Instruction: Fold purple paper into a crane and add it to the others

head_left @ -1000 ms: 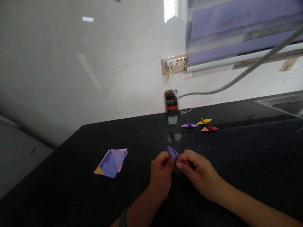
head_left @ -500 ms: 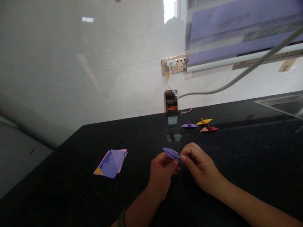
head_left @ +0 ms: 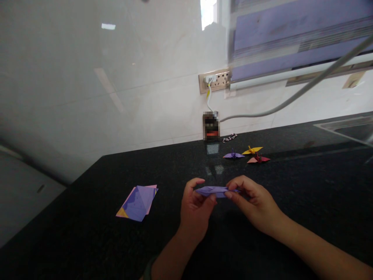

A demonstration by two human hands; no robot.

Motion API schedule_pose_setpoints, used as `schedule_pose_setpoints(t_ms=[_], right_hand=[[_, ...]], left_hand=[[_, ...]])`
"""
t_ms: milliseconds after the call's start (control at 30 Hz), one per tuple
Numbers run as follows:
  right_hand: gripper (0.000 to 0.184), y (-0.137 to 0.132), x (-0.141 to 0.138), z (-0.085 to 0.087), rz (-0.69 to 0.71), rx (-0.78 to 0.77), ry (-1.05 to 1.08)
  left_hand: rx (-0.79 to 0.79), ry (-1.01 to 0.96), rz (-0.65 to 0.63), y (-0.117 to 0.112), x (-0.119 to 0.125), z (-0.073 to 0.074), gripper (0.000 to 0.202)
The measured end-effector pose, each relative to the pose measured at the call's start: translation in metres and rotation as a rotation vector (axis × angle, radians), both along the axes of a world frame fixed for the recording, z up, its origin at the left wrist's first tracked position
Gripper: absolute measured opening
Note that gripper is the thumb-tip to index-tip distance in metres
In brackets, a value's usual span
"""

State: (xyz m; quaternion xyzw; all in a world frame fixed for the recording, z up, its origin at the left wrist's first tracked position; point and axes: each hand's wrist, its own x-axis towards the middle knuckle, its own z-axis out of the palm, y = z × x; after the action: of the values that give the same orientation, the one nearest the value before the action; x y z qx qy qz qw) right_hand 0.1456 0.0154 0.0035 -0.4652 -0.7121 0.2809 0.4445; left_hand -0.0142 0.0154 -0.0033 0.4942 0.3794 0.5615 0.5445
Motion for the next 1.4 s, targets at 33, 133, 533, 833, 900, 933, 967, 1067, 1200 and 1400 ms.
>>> schedule_pose_setpoints(t_ms=[33,133,533,833,900,933,967,1067,1200,1400], right_hand=[[0.002,0.0,0.001,0.0,0.011,-0.01,0.017],[0.001,0.002,0.002,0.002,0.064,-0.018,0.046],[0.01,0.002,0.0,0.012,0.181,0.083,-0.007],[0.006,0.003,-0.001,0.01,0.168,0.054,-0.03],[0.006,0.003,-0.001,0.011,0.173,-0.001,-0.032],[0.005,0.003,-0.002,0.012,0.176,-0.032,-0.035],[0.005,0.003,-0.002,0.012,0.177,-0.067,-0.038],[0.003,0.004,-0.001,0.012,0.165,-0.175,-0.019],[0.011,0.006,-0.001,0.009,0.166,-0.278,0.072],[0.009,0.006,-0.001,0.009,0.161,-0.283,0.028]], left_hand=[[0.064,0.061,0.012,0.0,-0.002,-0.001,0.029],[0.269,0.219,0.018,0.001,-0.007,-0.003,0.014],[0.199,0.271,0.018,0.001,-0.005,-0.005,0.012],[0.306,0.542,0.06,-0.001,-0.005,-0.004,0.006],[0.318,0.58,0.048,-0.001,-0.005,-0.001,0.006],[0.313,0.585,0.043,-0.002,-0.005,0.0,0.007],[0.3,0.578,0.039,-0.001,-0.005,0.0,0.009],[0.219,0.5,0.026,0.0,-0.004,0.0,0.018],[0.076,0.386,-0.03,0.001,-0.002,-0.003,0.02],[0.001,0.263,-0.03,0.001,-0.001,-0.002,0.017]])
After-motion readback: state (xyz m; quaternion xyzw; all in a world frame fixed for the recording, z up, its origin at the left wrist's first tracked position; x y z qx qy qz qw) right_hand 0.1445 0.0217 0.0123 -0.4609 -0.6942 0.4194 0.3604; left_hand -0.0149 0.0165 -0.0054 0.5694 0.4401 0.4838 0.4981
